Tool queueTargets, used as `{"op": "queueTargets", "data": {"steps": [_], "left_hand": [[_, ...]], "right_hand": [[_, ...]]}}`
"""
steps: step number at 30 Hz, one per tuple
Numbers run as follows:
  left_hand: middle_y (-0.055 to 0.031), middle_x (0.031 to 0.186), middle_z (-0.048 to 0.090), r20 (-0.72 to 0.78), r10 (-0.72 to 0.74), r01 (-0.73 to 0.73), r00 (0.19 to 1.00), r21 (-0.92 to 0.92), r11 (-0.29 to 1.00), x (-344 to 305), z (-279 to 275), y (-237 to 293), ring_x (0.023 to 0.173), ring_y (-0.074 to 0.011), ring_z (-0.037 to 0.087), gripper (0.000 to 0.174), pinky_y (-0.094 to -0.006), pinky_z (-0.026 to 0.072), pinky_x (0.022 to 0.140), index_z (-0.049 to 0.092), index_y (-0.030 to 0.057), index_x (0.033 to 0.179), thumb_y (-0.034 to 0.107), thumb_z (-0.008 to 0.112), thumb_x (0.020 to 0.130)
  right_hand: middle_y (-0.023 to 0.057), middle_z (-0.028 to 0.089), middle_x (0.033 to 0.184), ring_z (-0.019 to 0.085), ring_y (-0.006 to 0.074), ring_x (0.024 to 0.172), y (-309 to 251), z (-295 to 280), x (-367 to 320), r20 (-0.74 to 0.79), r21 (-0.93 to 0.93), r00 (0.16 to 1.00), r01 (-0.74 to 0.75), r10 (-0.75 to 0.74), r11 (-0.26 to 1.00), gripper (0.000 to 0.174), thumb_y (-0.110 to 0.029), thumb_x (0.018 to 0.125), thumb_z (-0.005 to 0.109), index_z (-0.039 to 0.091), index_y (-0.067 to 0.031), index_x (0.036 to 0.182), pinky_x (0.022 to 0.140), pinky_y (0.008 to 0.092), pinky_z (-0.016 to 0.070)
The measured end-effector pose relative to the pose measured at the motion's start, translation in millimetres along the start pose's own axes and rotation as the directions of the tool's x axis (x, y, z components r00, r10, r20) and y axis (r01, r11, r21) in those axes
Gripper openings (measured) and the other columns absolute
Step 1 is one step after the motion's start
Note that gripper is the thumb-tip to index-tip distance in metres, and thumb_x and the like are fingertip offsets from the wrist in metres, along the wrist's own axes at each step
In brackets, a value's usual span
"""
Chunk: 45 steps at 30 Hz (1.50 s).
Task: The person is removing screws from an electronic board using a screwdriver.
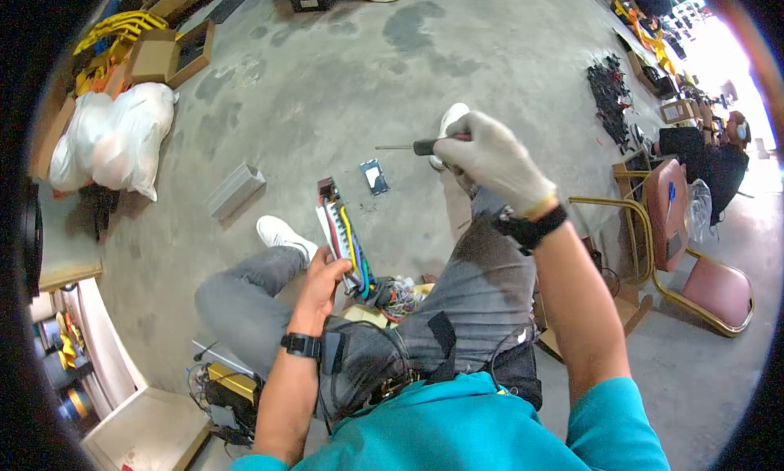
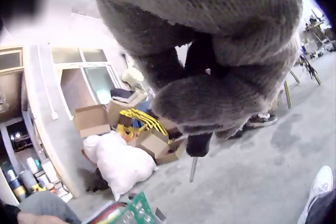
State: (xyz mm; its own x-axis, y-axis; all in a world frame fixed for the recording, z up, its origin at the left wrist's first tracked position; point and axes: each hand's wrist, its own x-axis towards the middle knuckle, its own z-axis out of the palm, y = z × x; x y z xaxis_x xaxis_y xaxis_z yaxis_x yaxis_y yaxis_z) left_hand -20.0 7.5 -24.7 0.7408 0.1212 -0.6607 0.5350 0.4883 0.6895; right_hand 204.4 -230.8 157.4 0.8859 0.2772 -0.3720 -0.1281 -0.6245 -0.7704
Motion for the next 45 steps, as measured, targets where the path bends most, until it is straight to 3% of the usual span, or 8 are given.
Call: {"op": "queueTargets", "data": {"steps": [4, 12, 17, 20, 24, 35, 42, 45], "left_hand": [[-0.0094, 0.111, 0.07, -0.097, 0.0, -0.005, 0.995, -0.047, 0.999, -3.4, -9.9, -1.5, 0.097, -0.0179, 0.07, 0.053, -0.034, 0.058, 0.087, 0.053, -0.0076, 0.141, 0.005, 0.067, 0.091], [-0.0088, 0.112, 0.071, -0.191, -0.034, 0.023, 0.981, -0.056, 0.998, -4.6, -4.8, 12.8, 0.101, -0.0198, 0.069, 0.047, -0.0368, 0.0564, 0.094, 0.06, -0.0026, 0.133, 0.005, 0.062, 0.086], [-0.0099, 0.133, 0.064, -0.199, -0.08, 0.055, 0.977, -0.125, 0.991, -4.2, -4.4, 11.8, 0.117, -0.0192, 0.066, 0.07, -0.0356, 0.0543, 0.102, 0.044, -0.004, 0.152, -0.003, 0.065, 0.085], [-0.0094, 0.132, 0.064, -0.182, -0.098, 0.071, 0.978, -0.153, 0.986, -4.4, -4.2, 14.3, 0.117, -0.0191, 0.066, 0.068, -0.0356, 0.0535, 0.103, 0.045, -0.0021, 0.152, -0.004, 0.064, 0.086], [-0.0081, 0.127, 0.065, -0.22, -0.119, 0.08, 0.968, -0.179, 0.981, -5.6, -4.3, 21.8, 0.114, -0.0177, 0.066, 0.065, -0.0352, 0.0536, 0.102, 0.048, -0.0005, 0.148, -0.003, 0.064, 0.086], [-0.0087, 0.126, 0.067, -0.249, -0.149, 0.08, 0.957, -0.265, 0.961, -7.8, -5.5, 29.7, 0.112, -0.02, 0.068, 0.063, -0.0369, 0.0554, 0.101, 0.052, -0.0004, 0.147, 0.004, 0.061, 0.085], [-0.0225, 0.148, 0.063, -0.117, -0.126, 0.065, 0.985, -0.423, 0.904, -8.7, -12.4, 33.0, 0.13, -0.0313, 0.067, 0.077, -0.0447, 0.0532, 0.113, 0.045, -0.0029, 0.157, 0.011, 0.063, 0.083], [-0.0259, 0.153, 0.059, -0.034, -0.049, 0.03, 0.998, -0.421, 0.907, -5.1, -17.4, 42.7, 0.137, -0.0379, 0.062, 0.085, -0.049, 0.0516, 0.116, 0.042, -0.0036, 0.16, 0.017, 0.067, 0.081]], "right_hand": [[0.0086, 0.071, 0.077, 0.068, 0.0159, 0.062, 70.5, 52.0, 61.8, 0.044, 0.118, 0.998, -0.05, 0.045, 0.992, 0.038, -0.023, 0.09, 0.075, 0.074, 0.0065, 0.113, 0.062, 0.031, 0.055], [0.0215, 0.077, 0.087, 0.076, 0.0271, 0.071, 147.5, 148.7, 130.6, 0.169, 0.008, 0.963, -0.216, 0.212, 0.976, 0.046, -0.028, 0.086, 0.075, 0.076, 0.0041, 0.118, 0.074, 0.0383, 0.0609], [0.0214, 0.078, 0.102, 0.076, 0.0339, 0.1, 199.4, 203.1, 150.0, 0.243, -0.116, 0.938, -0.226, 0.249, 0.967, 0.041, -0.029, 0.084, 0.08, 0.078, -0.0023, 0.114, 0.092, 0.0413, 0.0583], [0.0221, 0.078, 0.102, 0.076, 0.0365, 0.1, 191.5, 213.9, 144.8, 0.26, -0.041, 0.902, -0.346, 0.344, 0.937, 0.038, -0.03, 0.085, 0.08, 0.079, -0.0036, 0.113, 0.092, 0.0424, 0.0583], [0.0222, 0.079, 0.101, 0.077, 0.0364, 0.097, 212.8, 240.7, 153.2, 0.205, -0.138, 0.956, -0.184, 0.21, 0.973, 0.037, -0.032, 0.089, 0.081, 0.079, -0.0044, 0.113, 0.09, 0.0422, 0.0593], [0.0228, 0.079, 0.103, 0.077, 0.038, 0.099, 221.8, 266.1, 168.2, 0.195, -0.193, 0.962, -0.155, 0.192, 0.969, 0.039, -0.033, 0.089, 0.082, 0.078, -0.0032, 0.113, 0.091, 0.0428, 0.0595], [0.0217, 0.079, 0.105, 0.076, 0.0398, 0.101, 208.9, 247.1, 161.5, 0.23, -0.141, 0.948, -0.193, 0.222, 0.971, 0.038, -0.033, 0.09, 0.08, 0.078, -0.003, 0.113, 0.091, 0.0435, 0.0584], [0.018, 0.077, 0.094, 0.076, 0.0292, 0.083, 174.4, 207.0, 157.1, 0.292, -0.039, 0.929, -0.227, 0.229, 0.973, 0.04, -0.03, 0.09, 0.077, 0.076, 0.0008, 0.115, 0.081, 0.0391, 0.0594]]}}
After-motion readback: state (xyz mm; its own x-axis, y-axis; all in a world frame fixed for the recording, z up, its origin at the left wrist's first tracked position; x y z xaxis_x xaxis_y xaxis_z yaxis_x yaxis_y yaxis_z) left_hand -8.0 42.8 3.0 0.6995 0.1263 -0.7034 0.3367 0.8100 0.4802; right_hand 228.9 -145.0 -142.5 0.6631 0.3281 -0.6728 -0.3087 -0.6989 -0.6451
